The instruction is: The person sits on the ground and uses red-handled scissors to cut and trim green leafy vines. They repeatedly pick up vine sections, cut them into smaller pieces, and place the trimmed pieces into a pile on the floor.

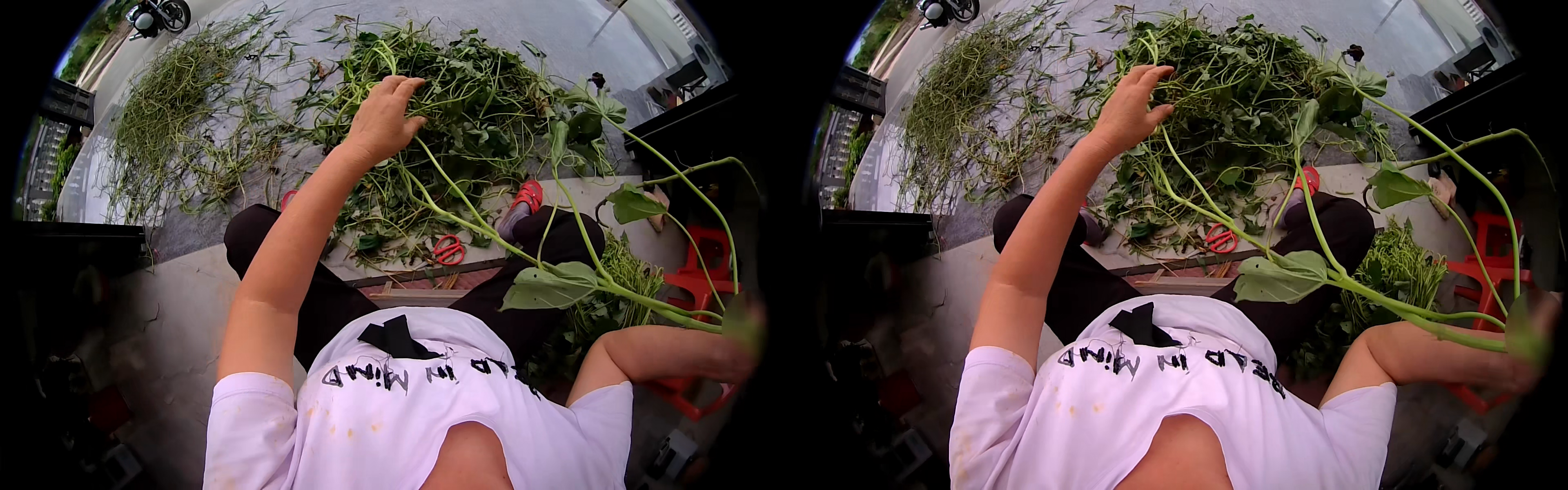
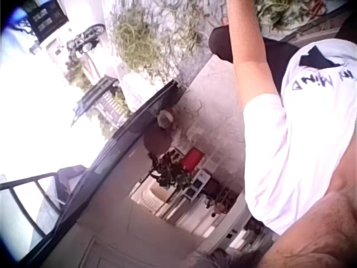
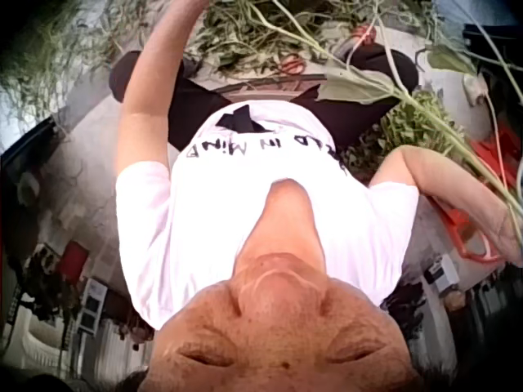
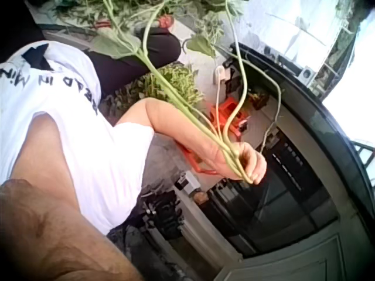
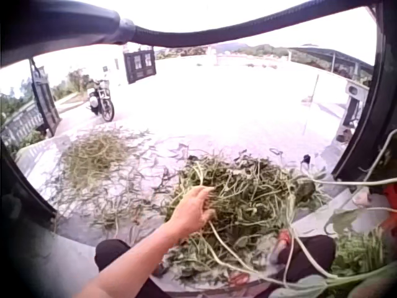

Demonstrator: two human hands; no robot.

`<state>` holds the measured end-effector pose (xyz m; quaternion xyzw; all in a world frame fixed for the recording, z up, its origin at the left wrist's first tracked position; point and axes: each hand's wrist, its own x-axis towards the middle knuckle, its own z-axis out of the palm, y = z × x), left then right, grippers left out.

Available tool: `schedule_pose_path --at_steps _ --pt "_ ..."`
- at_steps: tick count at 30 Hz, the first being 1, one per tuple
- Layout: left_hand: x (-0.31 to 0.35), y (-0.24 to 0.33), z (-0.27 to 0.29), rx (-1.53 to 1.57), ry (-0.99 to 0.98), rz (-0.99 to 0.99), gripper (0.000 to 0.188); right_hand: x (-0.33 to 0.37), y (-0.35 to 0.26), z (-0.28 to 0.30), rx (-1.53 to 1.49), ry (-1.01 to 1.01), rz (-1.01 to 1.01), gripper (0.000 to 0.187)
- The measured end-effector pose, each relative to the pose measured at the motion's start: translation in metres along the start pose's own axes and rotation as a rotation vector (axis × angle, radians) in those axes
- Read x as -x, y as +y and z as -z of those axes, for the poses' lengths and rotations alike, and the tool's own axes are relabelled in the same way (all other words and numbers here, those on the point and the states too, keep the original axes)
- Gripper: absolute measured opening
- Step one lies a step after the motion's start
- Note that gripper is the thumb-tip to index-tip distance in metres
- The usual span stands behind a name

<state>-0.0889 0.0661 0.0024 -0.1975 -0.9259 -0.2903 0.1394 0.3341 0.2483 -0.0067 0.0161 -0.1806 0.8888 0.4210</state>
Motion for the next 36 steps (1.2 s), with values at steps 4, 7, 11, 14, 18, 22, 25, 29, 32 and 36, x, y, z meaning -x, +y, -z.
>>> schedule_pose_path --at_steps 4,7,11,14,18,22,25,29,32,36 --pt "0.023 0.068 -0.082 0.356 -0.686 -0.153 0.036 -0.009 0.016 -0.017 -0.014 0.051 0.091 0.014" --pt "0.063 0.096 -0.095 0.641 -0.974 -0.075 0.039 -0.122 0.016 -0.016 -0.029 0.116 0.166 0.012" --pt "0.09 0.085 -0.068 0.63 -0.905 0.005 0.038 -0.395 0.02 -0.086 0.396 -0.347 -0.256 0.021" --pt "0.086 0.073 -0.048 0.808 -0.699 0.178 0.044 -0.445 0.089 -0.125 0.509 -0.642 -0.48 0.028" --pt "0.066 0.082 -0.009 1.254 -0.513 0.398 0.073 -0.396 0.199 -0.131 0.563 -0.748 -0.583 0.029" --pt "0.059 0.068 -0.003 1.33 -0.212 0.432 0.069 -0.358 0.251 -0.117 0.556 -0.779 -0.708 0.031" --pt "0.073 0.047 0.001 0.956 -0.099 0.387 0.051 -0.338 0.267 -0.091 0.574 -0.727 -0.827 0.032" --pt "0.101 0.032 -0.009 0.121 0.055 0.281 0.04 -0.31 0.271 -0.066 0.582 -0.569 -1.033 0.032" --pt "0.101 0.036 -0.011 0.209 0.048 0.243 0.04 -0.295 0.27 -0.056 0.641 -0.549 -1.155 0.032" --pt "0.1 0.054 -0.023 0.475 -0.089 0.322 0.025 -0.286 0.278 -0.047 0.647 -0.564 -1.277 0.034"
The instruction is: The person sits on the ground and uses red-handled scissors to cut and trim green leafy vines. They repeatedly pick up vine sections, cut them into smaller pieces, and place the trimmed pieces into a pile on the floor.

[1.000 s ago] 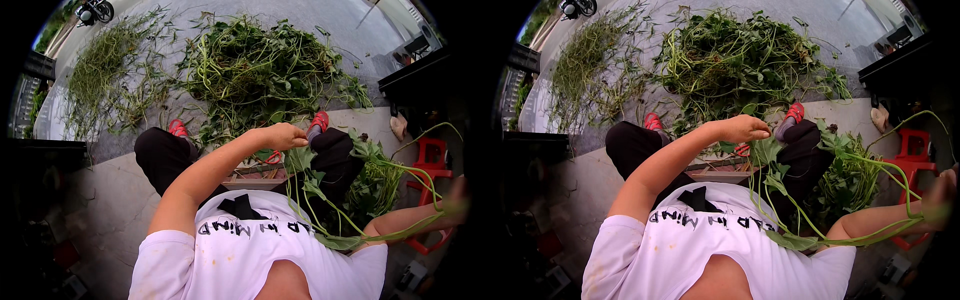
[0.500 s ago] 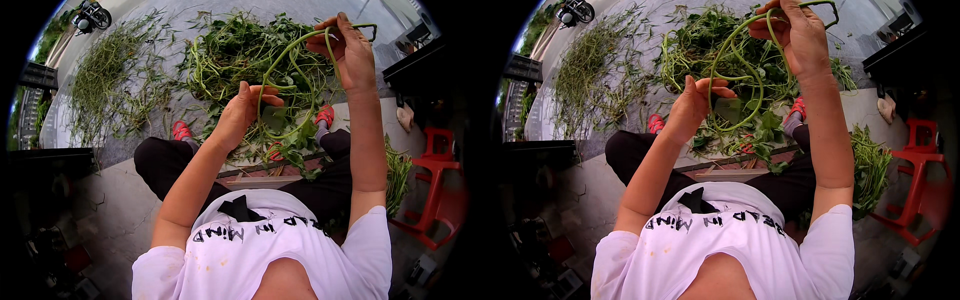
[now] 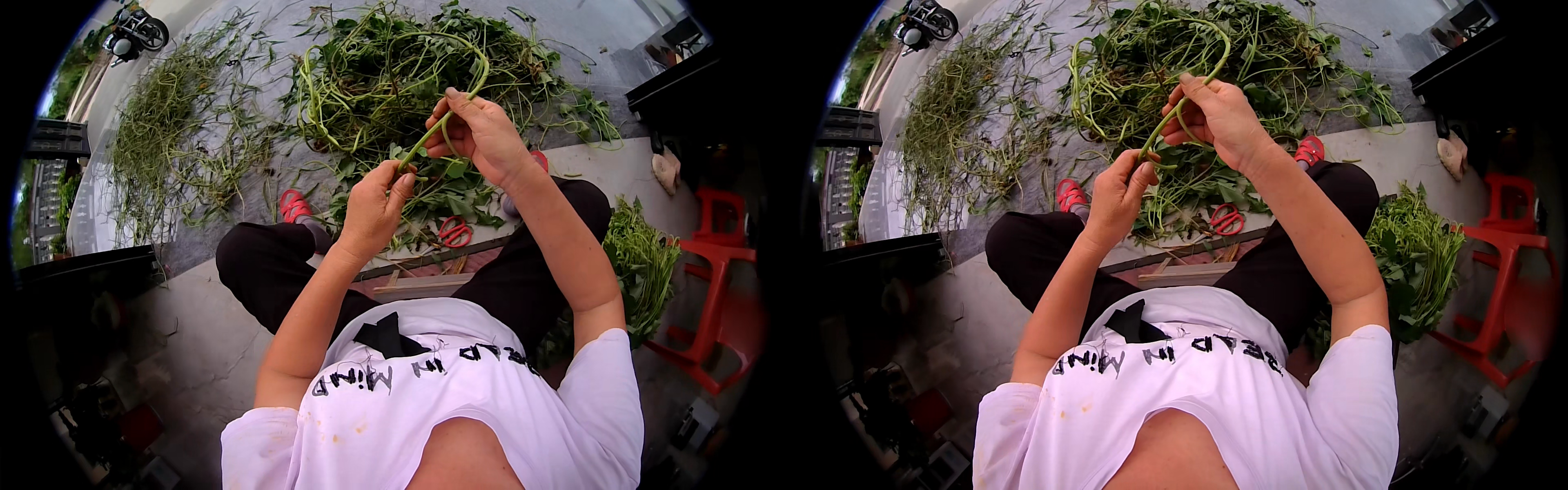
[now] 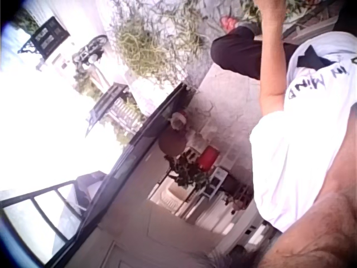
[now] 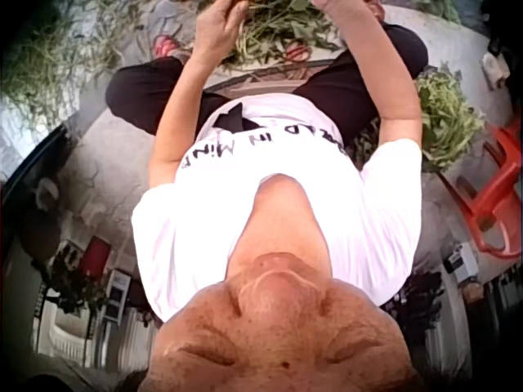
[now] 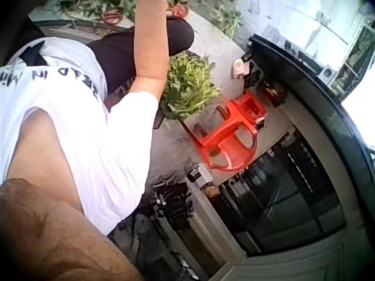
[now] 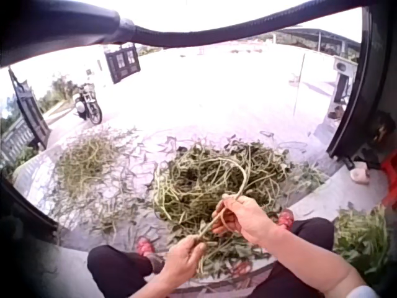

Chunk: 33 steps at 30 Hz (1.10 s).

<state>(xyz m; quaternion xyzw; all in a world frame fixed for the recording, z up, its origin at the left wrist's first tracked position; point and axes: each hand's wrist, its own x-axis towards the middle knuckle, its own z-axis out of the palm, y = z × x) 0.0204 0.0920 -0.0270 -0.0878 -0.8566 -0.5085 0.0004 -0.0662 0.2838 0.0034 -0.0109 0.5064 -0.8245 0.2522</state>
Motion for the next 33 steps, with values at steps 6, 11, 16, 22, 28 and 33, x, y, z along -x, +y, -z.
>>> schedule_pose_path --at_steps 6,11,16,22,28,33 --pt "0.009 -0.016 -0.002 0.481 0.161 0.307 0.033 -0.01 0.03 0.012 0.448 -0.235 -0.094 0.033" --pt "0.023 -0.024 0.001 0.689 0.13 0.497 0.034 -0.025 0.063 0.02 1.527 0.077 0.705 0.017" --pt "0.038 -0.035 0.006 0.794 0.093 0.513 0.03 -0.06 0.02 0.11 1.504 0.713 0.409 0.03" --pt "0.016 -0.036 0.003 0.634 0.256 0.443 0.031 -0.022 0.069 0.007 0.426 -0.023 -0.087 0.024" --pt "0.0 -0.042 0.0 -0.134 0.354 0.097 0.038 -0.005 0.093 -0.028 0.335 -0.166 -0.223 0.018" --pt "0.003 -0.053 0.006 0.095 0.257 0.266 0.04 -0.01 0.091 -0.014 1.437 -0.004 0.648 0.017"
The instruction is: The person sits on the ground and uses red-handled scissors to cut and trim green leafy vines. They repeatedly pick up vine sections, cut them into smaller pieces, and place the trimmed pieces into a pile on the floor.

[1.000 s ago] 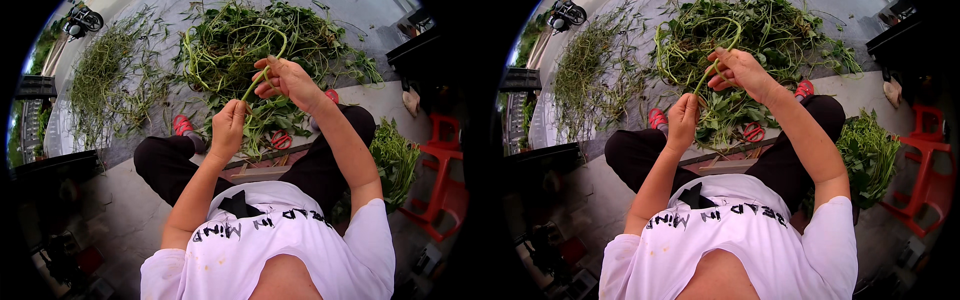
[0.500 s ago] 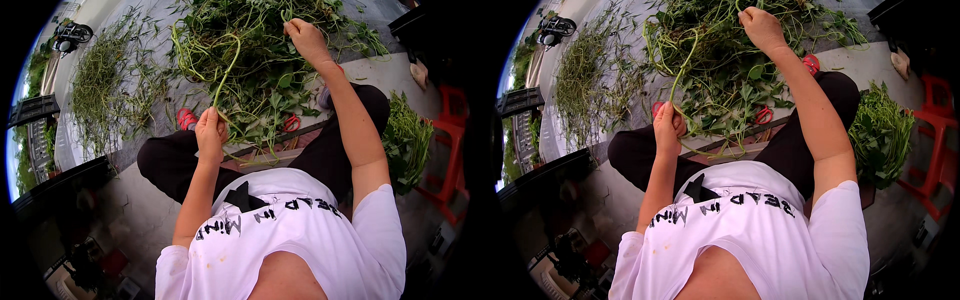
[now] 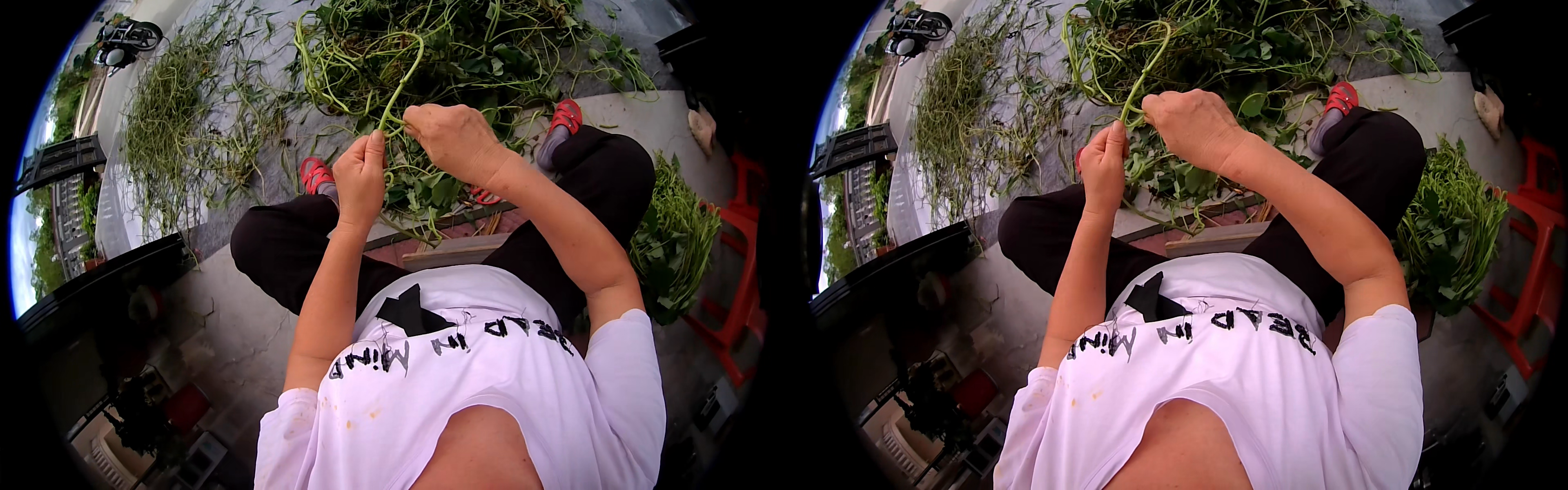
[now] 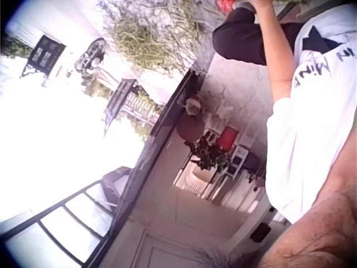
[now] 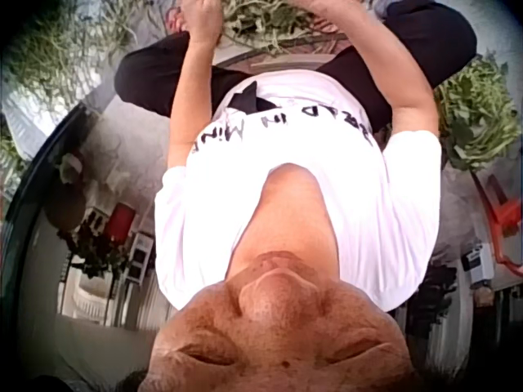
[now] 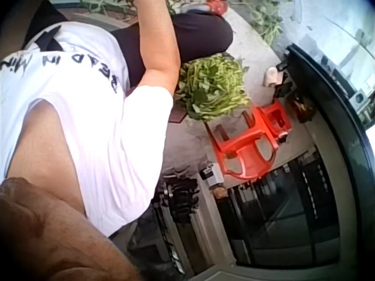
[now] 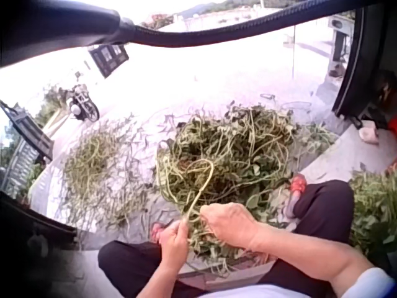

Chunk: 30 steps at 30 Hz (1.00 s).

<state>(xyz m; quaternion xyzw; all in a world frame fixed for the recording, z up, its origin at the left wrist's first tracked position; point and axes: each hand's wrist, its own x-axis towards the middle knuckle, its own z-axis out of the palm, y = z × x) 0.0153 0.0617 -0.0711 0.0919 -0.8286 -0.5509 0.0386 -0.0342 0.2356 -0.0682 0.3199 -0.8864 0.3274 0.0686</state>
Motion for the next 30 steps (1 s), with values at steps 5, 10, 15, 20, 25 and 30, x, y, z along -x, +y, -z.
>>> schedule_pose_path --at_steps 5,10,15,20,25,30 --pt "0.004 0.017 0.003 0.62 -0.123 0.408 0.039 -0.027 0.079 0.036 0.124 0.27 -0.365 0.019" --pt "-0.008 0.027 0.003 0.619 -0.011 0.348 0.04 -0.011 0.01 0.012 -0.827 -0.197 -0.527 0.023" --pt "-0.019 0.022 0.005 0.018 0.088 -0.13 0.035 0.002 -0.042 -0.002 -0.88 -0.576 -0.323 0.026" --pt "-0.01 0.015 -0.001 0.244 0.13 0.091 0.035 0.003 -0.037 -0.006 -0.373 -0.14 -0.184 0.016" --pt "0.019 0.007 -0.018 0.504 -0.127 0.279 0.034 -0.004 -0.033 -0.007 -0.199 -0.029 -0.16 0.014" --pt "0.013 0.007 -0.01 0.29 -0.165 0.261 0.033 -0.011 -0.018 -0.001 0.08 0.048 -0.019 0.011"
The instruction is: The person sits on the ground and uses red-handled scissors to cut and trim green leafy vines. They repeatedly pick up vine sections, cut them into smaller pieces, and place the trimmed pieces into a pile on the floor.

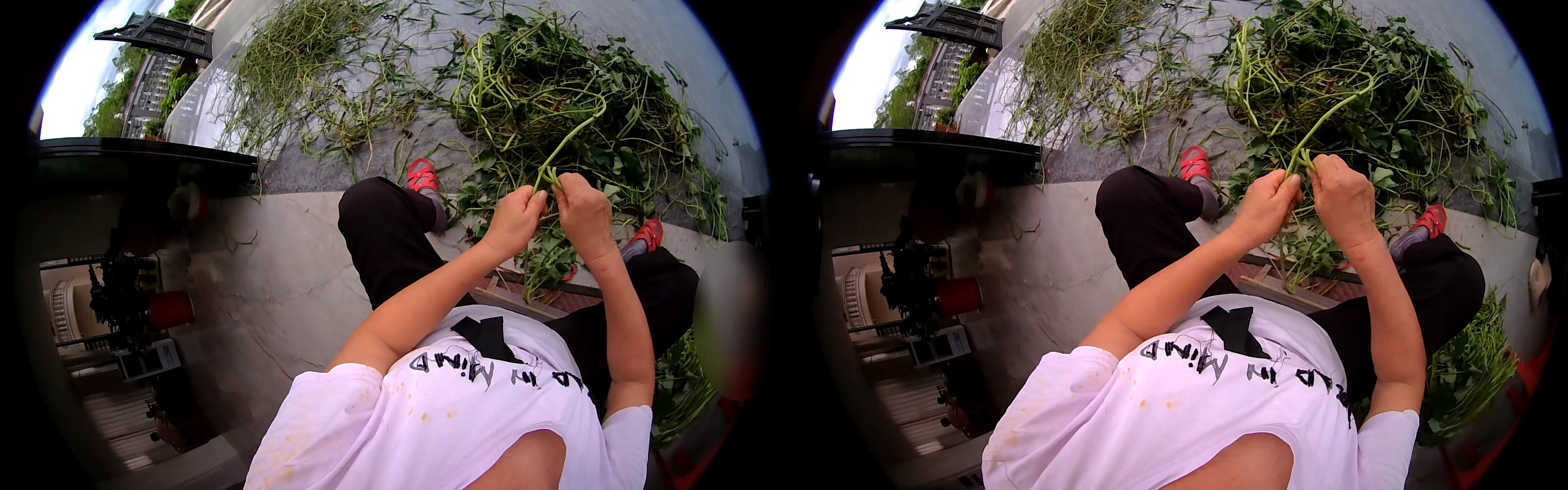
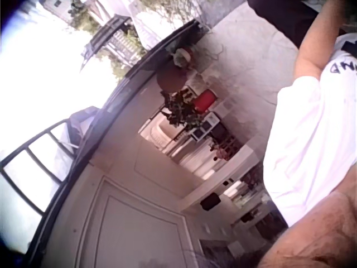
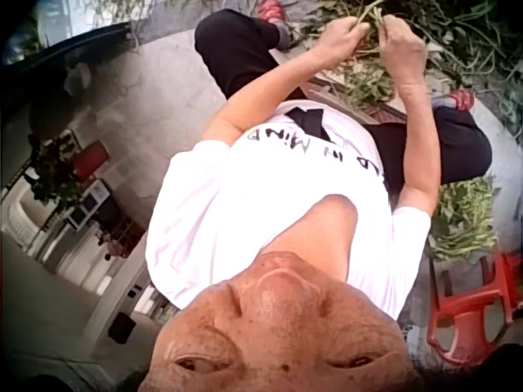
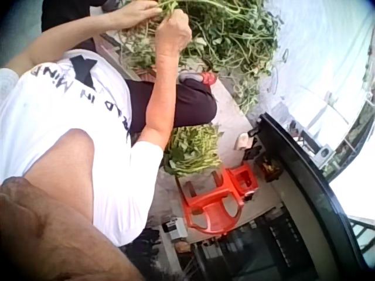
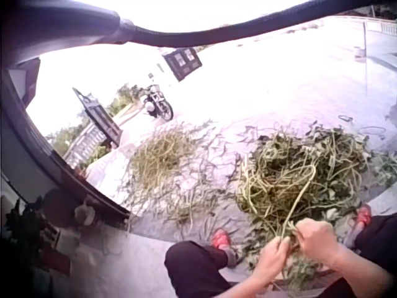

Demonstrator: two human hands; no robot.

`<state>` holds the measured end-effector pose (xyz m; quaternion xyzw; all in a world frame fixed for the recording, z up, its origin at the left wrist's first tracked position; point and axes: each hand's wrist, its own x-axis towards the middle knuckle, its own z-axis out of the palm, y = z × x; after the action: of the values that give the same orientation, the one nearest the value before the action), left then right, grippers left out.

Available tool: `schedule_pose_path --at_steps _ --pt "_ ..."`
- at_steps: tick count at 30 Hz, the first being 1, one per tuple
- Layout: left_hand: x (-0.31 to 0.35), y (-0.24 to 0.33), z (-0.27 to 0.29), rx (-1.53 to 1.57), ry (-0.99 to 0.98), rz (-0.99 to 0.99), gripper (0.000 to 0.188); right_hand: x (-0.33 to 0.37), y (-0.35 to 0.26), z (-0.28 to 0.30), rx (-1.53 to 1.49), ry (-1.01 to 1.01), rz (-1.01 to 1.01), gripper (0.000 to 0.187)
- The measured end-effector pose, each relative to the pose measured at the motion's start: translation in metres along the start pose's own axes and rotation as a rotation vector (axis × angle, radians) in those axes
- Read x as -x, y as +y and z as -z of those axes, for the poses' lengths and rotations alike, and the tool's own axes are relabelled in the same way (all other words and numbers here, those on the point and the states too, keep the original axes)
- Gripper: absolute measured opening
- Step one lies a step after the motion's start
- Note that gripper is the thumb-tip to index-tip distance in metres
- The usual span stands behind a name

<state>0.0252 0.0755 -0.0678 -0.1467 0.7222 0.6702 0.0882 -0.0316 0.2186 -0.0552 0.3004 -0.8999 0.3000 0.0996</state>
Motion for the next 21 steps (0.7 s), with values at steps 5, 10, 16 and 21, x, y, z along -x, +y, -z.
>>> schedule_pose_path --at_steps 5,10,16,21 --pt "-0.005 0.014 -0.003 0.285 -0.065 0.178 0.032 -0.011 0.035 -0.008 0.104 -0.029 -0.03 0.01" --pt "0.004 0.024 -0.001 0.281 -0.089 0.12 0.035 -0.003 0.125 -0.005 0.488 -0.301 -0.572 0.015" --pt "-0.004 0.029 0.045 0.488 0.018 0.173 0.031 -0.011 0.067 0.019 -0.176 -0.143 -0.304 0.02" --pt "-0.02 0.049 0.043 0.538 0.032 0.175 0.031 0.015 0.004 -0.015 -0.791 -0.599 -0.289 0.025"
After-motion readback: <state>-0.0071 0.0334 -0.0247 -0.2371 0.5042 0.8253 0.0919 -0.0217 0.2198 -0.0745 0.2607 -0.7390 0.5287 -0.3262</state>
